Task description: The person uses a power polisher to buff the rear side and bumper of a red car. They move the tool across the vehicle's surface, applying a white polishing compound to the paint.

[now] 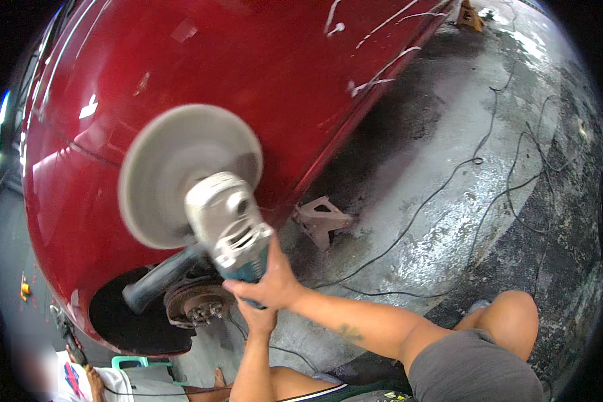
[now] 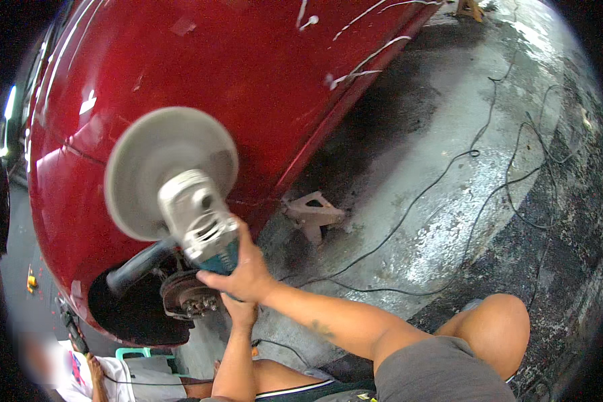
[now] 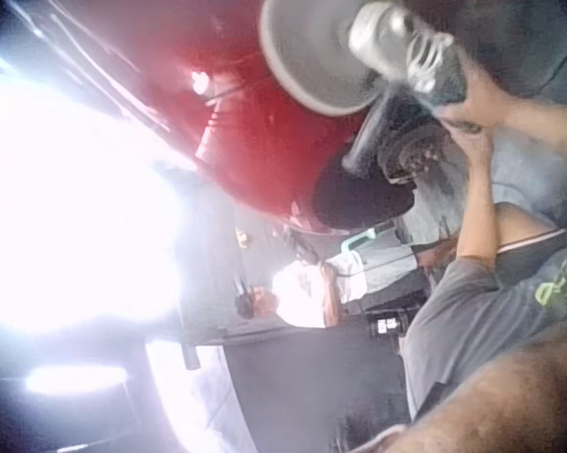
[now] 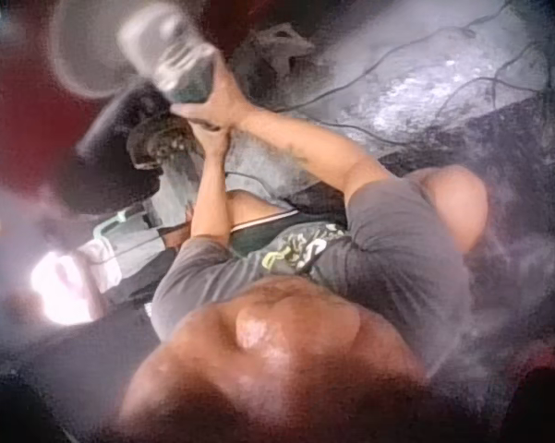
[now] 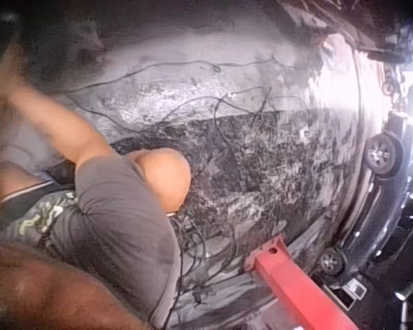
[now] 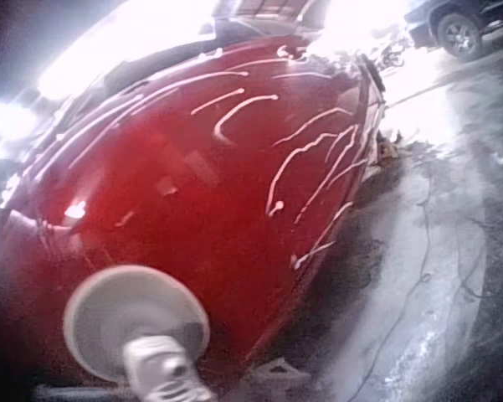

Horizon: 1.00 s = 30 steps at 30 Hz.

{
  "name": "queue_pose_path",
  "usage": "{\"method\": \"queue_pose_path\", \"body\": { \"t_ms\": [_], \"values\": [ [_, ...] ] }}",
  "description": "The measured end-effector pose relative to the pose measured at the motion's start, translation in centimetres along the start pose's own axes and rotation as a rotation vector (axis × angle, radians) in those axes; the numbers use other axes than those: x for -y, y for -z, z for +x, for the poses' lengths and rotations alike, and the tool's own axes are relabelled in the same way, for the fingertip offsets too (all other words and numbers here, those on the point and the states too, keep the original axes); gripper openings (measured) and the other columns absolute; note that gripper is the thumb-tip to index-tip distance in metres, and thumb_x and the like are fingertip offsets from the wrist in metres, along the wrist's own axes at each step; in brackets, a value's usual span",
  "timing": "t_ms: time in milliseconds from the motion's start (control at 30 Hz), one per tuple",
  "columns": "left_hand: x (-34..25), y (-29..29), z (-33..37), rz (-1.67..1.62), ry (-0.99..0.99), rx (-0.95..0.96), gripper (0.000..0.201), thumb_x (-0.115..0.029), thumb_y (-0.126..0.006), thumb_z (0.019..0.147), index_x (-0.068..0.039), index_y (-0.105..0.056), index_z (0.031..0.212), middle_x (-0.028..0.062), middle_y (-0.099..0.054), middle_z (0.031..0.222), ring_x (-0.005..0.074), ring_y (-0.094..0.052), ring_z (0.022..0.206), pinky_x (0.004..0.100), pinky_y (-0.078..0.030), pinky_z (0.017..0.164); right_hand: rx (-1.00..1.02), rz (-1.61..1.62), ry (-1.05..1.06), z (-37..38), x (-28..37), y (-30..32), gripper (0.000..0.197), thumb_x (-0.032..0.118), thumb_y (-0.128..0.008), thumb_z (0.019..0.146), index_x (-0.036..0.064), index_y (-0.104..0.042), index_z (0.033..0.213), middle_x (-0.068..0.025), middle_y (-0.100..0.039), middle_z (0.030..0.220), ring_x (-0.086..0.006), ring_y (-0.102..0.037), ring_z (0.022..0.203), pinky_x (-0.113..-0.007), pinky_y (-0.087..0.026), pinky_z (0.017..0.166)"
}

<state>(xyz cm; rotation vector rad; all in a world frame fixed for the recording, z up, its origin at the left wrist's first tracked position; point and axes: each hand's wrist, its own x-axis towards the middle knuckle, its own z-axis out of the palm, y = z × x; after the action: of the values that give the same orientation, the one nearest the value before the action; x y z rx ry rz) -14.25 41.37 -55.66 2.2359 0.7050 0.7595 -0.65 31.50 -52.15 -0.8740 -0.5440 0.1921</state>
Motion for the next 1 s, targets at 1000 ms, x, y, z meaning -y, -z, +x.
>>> {"method": "queue_pose_path", "body": {
  "t_ms": [1000],
  "values": [
    [-14.5,-7.2,4.8,0.571,0.116,0.341,0.093,-0.043,-0.097,0.072,-0.010,-0.047,0.142,0.0304,-0.077,0.106,0.0532,-0.074,0.102,0.0557,-0.061,0.086,-0.232,0.418,-0.440,5.8,2.2,13.9,0.073,0.020,-0.095,0.083,0.0030,-0.054,0.141,-0.0086,-0.066,0.132,-0.0214,-0.064,0.119,-0.041,-0.051,0.109]
  ]
}}
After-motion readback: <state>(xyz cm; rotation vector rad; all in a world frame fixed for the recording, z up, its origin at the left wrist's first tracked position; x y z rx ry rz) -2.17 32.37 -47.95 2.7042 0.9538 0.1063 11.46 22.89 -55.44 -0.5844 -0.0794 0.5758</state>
